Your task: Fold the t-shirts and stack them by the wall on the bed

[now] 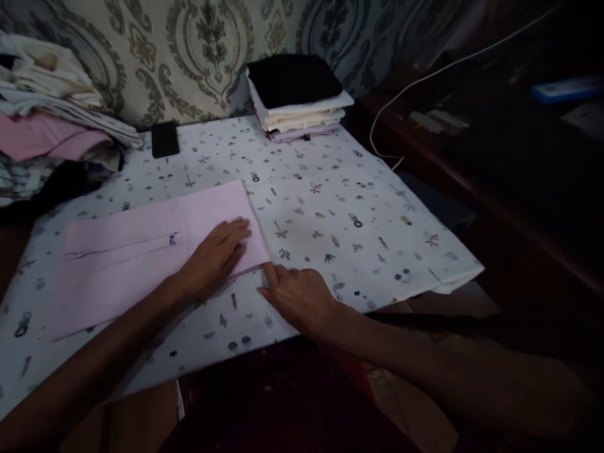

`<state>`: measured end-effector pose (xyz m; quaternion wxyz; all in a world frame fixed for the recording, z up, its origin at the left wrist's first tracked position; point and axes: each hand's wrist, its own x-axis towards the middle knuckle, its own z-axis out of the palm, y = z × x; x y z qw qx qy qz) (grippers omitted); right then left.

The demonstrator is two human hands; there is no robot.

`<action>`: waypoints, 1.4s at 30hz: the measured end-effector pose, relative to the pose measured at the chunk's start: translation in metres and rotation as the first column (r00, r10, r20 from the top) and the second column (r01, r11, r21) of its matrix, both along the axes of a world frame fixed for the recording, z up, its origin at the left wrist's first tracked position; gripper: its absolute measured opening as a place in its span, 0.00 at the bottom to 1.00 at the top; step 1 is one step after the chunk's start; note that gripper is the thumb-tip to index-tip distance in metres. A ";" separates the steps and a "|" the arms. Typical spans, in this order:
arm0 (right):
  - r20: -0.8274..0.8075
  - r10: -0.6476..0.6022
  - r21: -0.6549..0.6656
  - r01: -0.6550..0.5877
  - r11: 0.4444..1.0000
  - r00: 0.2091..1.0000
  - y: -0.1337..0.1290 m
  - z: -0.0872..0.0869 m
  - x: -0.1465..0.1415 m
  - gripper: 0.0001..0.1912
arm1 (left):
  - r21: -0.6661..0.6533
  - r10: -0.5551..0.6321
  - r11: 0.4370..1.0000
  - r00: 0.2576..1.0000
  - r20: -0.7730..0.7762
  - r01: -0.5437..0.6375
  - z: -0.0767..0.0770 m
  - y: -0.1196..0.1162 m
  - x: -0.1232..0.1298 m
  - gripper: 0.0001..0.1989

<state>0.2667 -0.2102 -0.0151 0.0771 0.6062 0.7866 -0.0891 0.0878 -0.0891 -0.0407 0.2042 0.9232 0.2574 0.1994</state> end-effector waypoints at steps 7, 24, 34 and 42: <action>0.008 -0.038 -0.008 0.038 0.999 0.999 -0.012 -0.001 0.006 0.24 | 0.075 -0.015 0.997 1.000 -0.017 0.016 -0.005 0.002 0.000 0.18; -0.174 0.046 0.337 0.016 0.942 0.984 -0.013 -0.010 0.029 0.19 | 0.138 -0.014 0.990 0.996 -0.089 0.026 -0.004 0.002 -0.001 0.19; -0.652 -0.030 0.209 0.218 0.953 0.758 0.012 -0.009 0.045 0.13 | 0.192 0.080 0.981 0.937 -0.340 -0.015 0.001 -0.006 0.000 0.28; -0.870 -0.340 -0.190 0.393 0.900 0.357 0.097 -0.017 0.031 0.18 | 0.109 0.203 0.978 0.927 -0.316 -0.177 0.007 0.003 -0.008 0.32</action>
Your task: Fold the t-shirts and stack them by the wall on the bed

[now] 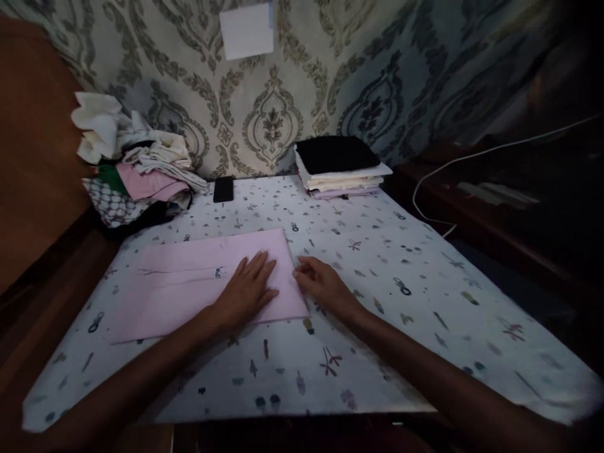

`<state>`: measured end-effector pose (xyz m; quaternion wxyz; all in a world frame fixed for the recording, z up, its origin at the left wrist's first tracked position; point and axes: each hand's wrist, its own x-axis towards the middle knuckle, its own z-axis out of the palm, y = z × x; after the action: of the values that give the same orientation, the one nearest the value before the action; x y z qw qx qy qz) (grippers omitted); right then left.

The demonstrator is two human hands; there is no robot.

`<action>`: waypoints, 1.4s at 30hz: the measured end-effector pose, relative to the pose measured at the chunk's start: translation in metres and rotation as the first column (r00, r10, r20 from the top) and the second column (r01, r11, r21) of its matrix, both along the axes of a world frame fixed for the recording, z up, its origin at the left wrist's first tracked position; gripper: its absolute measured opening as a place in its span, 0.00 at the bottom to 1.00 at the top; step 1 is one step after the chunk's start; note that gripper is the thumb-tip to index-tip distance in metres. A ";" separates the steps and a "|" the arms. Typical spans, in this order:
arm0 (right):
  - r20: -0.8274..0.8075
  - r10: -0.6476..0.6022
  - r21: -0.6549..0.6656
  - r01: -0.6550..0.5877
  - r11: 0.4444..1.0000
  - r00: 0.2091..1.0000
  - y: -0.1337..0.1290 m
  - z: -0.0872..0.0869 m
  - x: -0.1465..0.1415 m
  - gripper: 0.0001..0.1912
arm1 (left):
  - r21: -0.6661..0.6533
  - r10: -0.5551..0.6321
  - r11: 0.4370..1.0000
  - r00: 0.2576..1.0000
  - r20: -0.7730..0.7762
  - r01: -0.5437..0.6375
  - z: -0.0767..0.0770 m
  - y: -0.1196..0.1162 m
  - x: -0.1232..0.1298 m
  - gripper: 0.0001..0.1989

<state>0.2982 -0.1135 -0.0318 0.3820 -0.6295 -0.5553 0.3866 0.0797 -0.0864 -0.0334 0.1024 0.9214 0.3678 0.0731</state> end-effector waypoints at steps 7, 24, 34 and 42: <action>-0.224 -0.057 -0.174 0.018 0.985 0.973 0.042 -0.006 -0.020 0.15 | -0.055 0.147 0.988 0.989 0.001 -0.147 0.003 0.012 0.004 0.32; -0.643 -0.116 -0.207 -0.027 0.978 0.757 0.025 0.014 -0.009 0.19 | -0.085 0.191 0.978 0.982 0.001 -0.190 0.009 0.002 0.044 0.29; -0.510 -0.257 -0.227 0.160 0.961 0.821 -0.016 0.061 0.086 0.15 | -0.327 0.010 0.943 0.982 0.190 0.054 0.030 -0.006 0.142 0.34; -0.411 -0.240 -0.163 0.188 0.968 0.880 -0.018 0.080 0.077 0.15 | -0.406 0.035 0.904 0.924 0.380 0.132 0.027 0.004 0.128 0.35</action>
<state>0.3751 -0.1313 0.0479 0.4967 -0.6086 -0.3611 0.5025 0.2077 -0.0822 -0.0061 0.3710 0.8542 0.3245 0.1654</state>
